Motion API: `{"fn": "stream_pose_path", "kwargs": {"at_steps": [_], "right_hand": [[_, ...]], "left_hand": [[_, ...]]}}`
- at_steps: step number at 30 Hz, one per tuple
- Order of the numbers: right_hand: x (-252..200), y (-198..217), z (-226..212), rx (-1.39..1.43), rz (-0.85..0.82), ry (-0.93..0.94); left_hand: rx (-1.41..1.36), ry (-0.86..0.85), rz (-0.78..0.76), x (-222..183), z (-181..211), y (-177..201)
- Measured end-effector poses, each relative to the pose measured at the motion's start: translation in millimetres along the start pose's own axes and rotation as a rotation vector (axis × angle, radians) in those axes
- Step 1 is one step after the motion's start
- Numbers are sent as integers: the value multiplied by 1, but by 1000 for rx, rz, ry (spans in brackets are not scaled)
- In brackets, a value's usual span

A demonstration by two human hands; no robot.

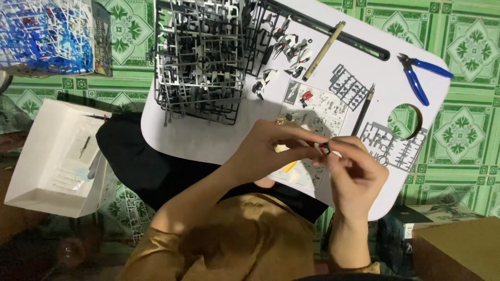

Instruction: Assembling a plastic model kit by identifying parts from runners and snapping them together according to instructions.

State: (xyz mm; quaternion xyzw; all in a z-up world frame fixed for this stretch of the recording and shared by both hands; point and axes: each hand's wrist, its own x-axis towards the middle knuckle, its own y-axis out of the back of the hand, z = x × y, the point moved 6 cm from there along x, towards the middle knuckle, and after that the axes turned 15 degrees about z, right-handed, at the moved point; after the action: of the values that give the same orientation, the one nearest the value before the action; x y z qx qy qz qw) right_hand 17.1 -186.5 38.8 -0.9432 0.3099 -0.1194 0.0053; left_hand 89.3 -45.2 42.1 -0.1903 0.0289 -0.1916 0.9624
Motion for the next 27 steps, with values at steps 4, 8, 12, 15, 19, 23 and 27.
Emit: {"fn": "stream_pose_path", "kwargs": {"at_steps": [4,8,12,15,19,23,27], "right_hand": [[2,1,-17,-148,-63,234],[-2,-4,-28,-307,-151,491],[-2,-9,-30,-440,-250,575],[-5,-12,-21,-636,-352,645],[-7,-10,-9,-866,-474,753],[-5,-10,1,-940,-486,923],[-6,-17,2,-884,-500,937]], "left_hand": [[53,-62,-1,-6,2,-2],[103,-19,30,-11,-3,-1],[160,-45,81,-10,-7,1],[212,-52,107,-10,-5,2],[308,-123,122,-10,-8,-1],[316,-36,69,-4,-8,-2],[311,25,37,-3,-11,1]]}}
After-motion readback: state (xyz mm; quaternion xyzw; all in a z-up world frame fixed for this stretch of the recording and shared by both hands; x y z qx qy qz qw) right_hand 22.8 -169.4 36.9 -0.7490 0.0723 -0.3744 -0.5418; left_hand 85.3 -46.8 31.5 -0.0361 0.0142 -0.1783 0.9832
